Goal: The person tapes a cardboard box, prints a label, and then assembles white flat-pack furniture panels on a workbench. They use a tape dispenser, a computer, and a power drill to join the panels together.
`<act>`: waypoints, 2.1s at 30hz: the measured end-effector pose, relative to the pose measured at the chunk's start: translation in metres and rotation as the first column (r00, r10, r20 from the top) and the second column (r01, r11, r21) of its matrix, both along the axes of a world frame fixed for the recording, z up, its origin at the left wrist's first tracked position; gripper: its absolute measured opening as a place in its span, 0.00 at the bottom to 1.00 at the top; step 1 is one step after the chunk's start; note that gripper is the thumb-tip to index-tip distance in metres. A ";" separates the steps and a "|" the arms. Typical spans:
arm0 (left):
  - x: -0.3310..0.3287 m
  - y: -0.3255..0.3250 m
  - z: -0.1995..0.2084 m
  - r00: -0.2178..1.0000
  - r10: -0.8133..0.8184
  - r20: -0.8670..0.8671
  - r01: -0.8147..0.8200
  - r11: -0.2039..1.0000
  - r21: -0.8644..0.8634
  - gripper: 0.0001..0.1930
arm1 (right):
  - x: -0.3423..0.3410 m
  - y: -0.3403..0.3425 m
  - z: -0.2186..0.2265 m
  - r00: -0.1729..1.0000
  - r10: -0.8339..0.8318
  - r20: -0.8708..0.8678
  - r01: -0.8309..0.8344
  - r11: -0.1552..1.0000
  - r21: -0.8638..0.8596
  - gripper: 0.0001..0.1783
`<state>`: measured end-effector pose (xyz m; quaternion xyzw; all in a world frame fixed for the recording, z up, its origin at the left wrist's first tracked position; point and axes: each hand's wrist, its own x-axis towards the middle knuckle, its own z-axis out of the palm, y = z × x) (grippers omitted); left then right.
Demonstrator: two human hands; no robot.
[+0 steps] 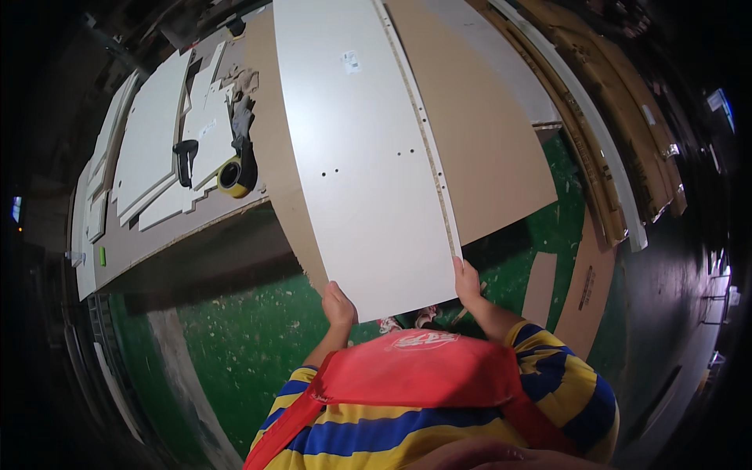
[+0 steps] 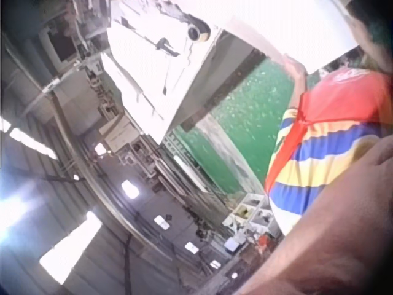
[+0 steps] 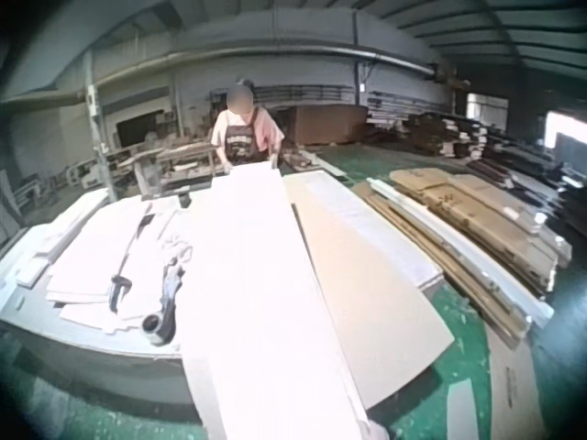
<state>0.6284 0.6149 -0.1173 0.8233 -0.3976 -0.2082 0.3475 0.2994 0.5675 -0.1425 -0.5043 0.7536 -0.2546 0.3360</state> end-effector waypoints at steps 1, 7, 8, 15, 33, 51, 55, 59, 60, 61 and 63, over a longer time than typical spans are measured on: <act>0.004 0.004 0.001 1.000 -0.011 -0.006 0.011 1.000 0.006 0.23 | 0.002 0.007 -0.002 1.000 0.010 0.019 -0.010 1.000 0.007 0.32; 0.023 0.010 0.014 0.997 -0.047 -0.055 0.049 0.998 0.036 0.24 | 0.010 0.017 0.018 0.998 0.005 0.060 -0.005 1.000 -0.007 0.33; 0.025 0.009 0.019 0.997 -0.049 -0.061 0.053 0.997 0.051 0.25 | 0.009 0.018 0.020 0.999 0.010 0.047 -0.010 1.000 -0.003 0.33; 0.028 0.003 0.080 0.978 -0.090 -0.188 0.109 0.990 0.091 0.26 | -0.003 0.007 0.061 0.992 0.094 -0.083 -0.090 0.994 0.055 0.38; -0.008 -0.018 0.085 0.987 -0.001 -0.158 0.014 0.997 0.081 0.28 | -0.172 -0.196 0.078 0.552 -0.787 0.277 0.726 0.617 0.305 0.24; -0.006 -0.071 0.083 0.986 -0.167 -0.019 0.168 0.973 0.156 0.33 | -0.125 -0.106 0.053 0.623 -0.406 0.669 0.423 0.894 0.148 0.18; -0.002 -0.128 0.082 0.977 -0.205 -0.057 0.209 0.975 0.076 0.35 | -0.140 -0.101 0.061 0.624 -0.374 0.686 0.355 0.918 0.177 0.21; 0.000 -0.150 0.102 0.886 -0.463 0.017 0.439 0.851 0.289 0.22 | -0.138 -0.077 0.122 0.859 -0.227 0.458 0.061 0.935 0.349 0.22; -0.005 -0.142 0.143 0.917 -0.389 0.091 0.348 0.889 0.298 0.21 | -0.138 -0.071 0.132 0.919 -0.022 0.393 -0.060 0.979 0.195 0.21; 0.007 -0.131 0.160 0.903 -0.376 0.208 0.278 0.879 0.387 0.21 | -0.135 -0.063 0.143 0.935 0.203 0.292 -0.228 0.972 0.056 0.20; 0.020 -0.101 0.154 0.837 -0.454 0.304 0.398 0.888 0.231 0.24 | -0.118 -0.056 0.157 0.966 0.146 0.212 -0.120 0.984 -0.132 0.18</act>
